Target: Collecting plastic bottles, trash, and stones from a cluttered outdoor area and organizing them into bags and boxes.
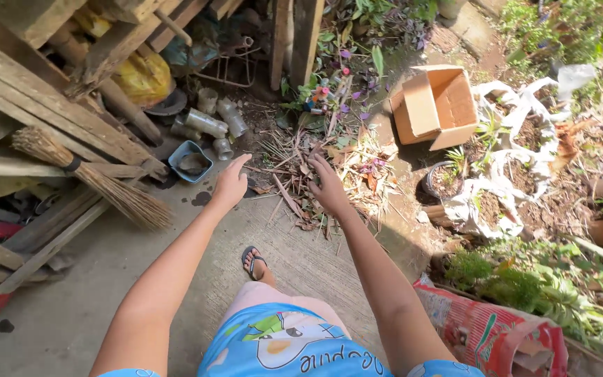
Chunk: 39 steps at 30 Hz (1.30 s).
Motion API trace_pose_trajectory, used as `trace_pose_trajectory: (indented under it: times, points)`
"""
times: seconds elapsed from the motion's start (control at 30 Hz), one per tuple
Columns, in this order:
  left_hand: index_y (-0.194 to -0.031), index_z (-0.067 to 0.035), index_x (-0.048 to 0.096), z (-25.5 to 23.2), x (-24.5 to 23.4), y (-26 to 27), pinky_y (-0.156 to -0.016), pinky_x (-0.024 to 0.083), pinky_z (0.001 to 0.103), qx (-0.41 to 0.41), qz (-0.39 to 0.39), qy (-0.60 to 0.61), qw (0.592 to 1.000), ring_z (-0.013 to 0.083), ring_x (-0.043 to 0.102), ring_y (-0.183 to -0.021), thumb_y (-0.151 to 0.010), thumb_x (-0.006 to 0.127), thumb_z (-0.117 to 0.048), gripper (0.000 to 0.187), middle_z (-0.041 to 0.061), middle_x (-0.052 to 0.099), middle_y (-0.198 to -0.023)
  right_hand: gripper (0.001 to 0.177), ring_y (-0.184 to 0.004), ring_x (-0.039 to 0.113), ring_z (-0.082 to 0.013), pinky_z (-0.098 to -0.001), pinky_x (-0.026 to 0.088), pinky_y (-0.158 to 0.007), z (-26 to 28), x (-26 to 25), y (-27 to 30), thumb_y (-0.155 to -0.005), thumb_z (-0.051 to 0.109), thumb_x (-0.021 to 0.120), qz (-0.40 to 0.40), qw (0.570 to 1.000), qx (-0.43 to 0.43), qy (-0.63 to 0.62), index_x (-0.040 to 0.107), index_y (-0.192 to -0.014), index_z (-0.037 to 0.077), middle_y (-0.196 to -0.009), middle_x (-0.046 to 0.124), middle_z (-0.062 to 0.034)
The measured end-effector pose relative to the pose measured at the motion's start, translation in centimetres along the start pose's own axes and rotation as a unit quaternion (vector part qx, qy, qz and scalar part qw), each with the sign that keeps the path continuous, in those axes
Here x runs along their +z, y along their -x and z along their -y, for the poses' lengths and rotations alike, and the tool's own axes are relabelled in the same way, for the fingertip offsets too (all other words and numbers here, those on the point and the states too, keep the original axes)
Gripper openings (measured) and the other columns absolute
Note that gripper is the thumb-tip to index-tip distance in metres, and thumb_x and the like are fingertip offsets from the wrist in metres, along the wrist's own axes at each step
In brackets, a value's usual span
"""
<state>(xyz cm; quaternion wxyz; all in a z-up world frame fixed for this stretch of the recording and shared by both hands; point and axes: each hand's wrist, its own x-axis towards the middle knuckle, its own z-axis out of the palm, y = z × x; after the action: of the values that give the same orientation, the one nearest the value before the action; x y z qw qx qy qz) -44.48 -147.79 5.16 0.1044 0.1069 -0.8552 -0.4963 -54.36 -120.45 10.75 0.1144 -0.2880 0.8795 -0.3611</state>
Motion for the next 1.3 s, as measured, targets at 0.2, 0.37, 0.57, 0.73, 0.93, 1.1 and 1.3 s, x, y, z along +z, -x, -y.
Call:
trace_pose_trajectory:
  times: [0.2,0.37,0.57,0.73,0.93,1.1,1.3]
  points:
    - [-0.136,-0.01,0.061,-4.5,6.8,0.0,-0.111,0.043,0.04,0.025,0.062,-0.006,0.998,0.0362,0.053,-0.135,-0.088,0.056,0.002,0.049,0.016,0.056,-0.147,0.052,-0.139,0.049,-0.038,-0.0421,0.043,-0.113,-6.9,-6.4,10.4,-0.089,0.011,0.072,-0.093,0.995,0.043,0.019,0.055,-0.138,0.01,-0.156,0.047,-0.0142]
    - [-0.135,-0.01,0.061,-7.5,14.7,2.5,-0.109,0.044,0.039,0.039,0.135,-0.001,0.99,0.0347,0.055,-0.133,-0.088,0.056,-0.001,0.048,0.015,0.054,-0.15,0.053,-0.14,0.048,-0.0377,-0.0417,0.042,-0.112,-9.6,-10.0,20.6,-0.087,0.011,0.072,-0.151,0.983,0.104,0.012,0.056,-0.138,0.01,-0.156,0.046,-0.0151]
    - [-0.132,-0.01,0.063,-14.4,22.7,7.5,-0.112,0.04,0.042,0.129,0.213,-0.024,0.968,0.0367,0.051,-0.136,-0.088,0.058,-0.003,0.045,0.016,0.052,-0.15,0.051,-0.139,0.049,-0.0371,-0.0408,0.042,-0.113,-10.9,-12.0,32.0,-0.087,0.011,0.071,-0.213,0.964,0.157,0.007,0.057,-0.136,0.01,-0.156,0.047,-0.0156]
    - [-0.133,-0.013,0.065,-19.8,28.2,12.9,-0.113,0.042,0.041,0.145,0.267,-0.008,0.953,0.0348,0.053,-0.136,-0.09,0.056,-0.006,0.044,0.015,0.052,-0.151,0.055,-0.14,0.048,-0.0396,-0.0426,0.042,-0.114,-12.2,-13.4,42.3,-0.083,0.011,0.072,-0.265,0.95,0.165,0.032,0.058,-0.136,0.009,-0.154,0.048,-0.0167]
    - [-0.132,-0.012,0.064,-23.8,36.3,18.7,-0.108,0.045,0.041,0.179,0.359,-0.016,0.916,0.0346,0.054,-0.133,-0.093,0.056,-0.008,0.04,0.016,0.048,-0.154,0.054,-0.14,0.045,-0.0413,-0.0449,0.04,-0.113,-14.4,-14.7,56.1,-0.086,0.013,0.073,-0.313,0.916,0.243,0.071,0.056,-0.136,0.008,-0.156,0.045,-0.0181]
    - [-0.13,-0.014,0.066,-27.6,40.9,24.6,-0.108,0.046,0.041,0.22,0.432,-0.031,0.874,0.0321,0.051,-0.139,-0.089,0.055,-0.007,0.043,0.013,0.052,-0.15,0.049,-0.141,0.046,-0.0393,-0.0442,0.038,-0.116,-14.4,-13.6,66.5,-0.084,0.011,0.073,-0.393,0.869,0.298,0.049,0.06,-0.132,0.006,-0.154,0.047,-0.0179]
    - [-0.128,-0.013,0.067,-32.6,48.3,28.9,-0.111,0.04,0.043,0.318,0.506,-0.042,0.8,0.0355,0.046,-0.139,-0.09,0.059,-0.007,0.039,0.012,0.045,-0.155,0.051,-0.138,0.049,-0.0376,-0.0421,0.041,-0.113,-13.1,-12.7,73.9,-0.084,0.011,0.073,-0.45,0.81,0.372,0.041,0.06,-0.133,0.008,-0.153,0.048,-0.0182]
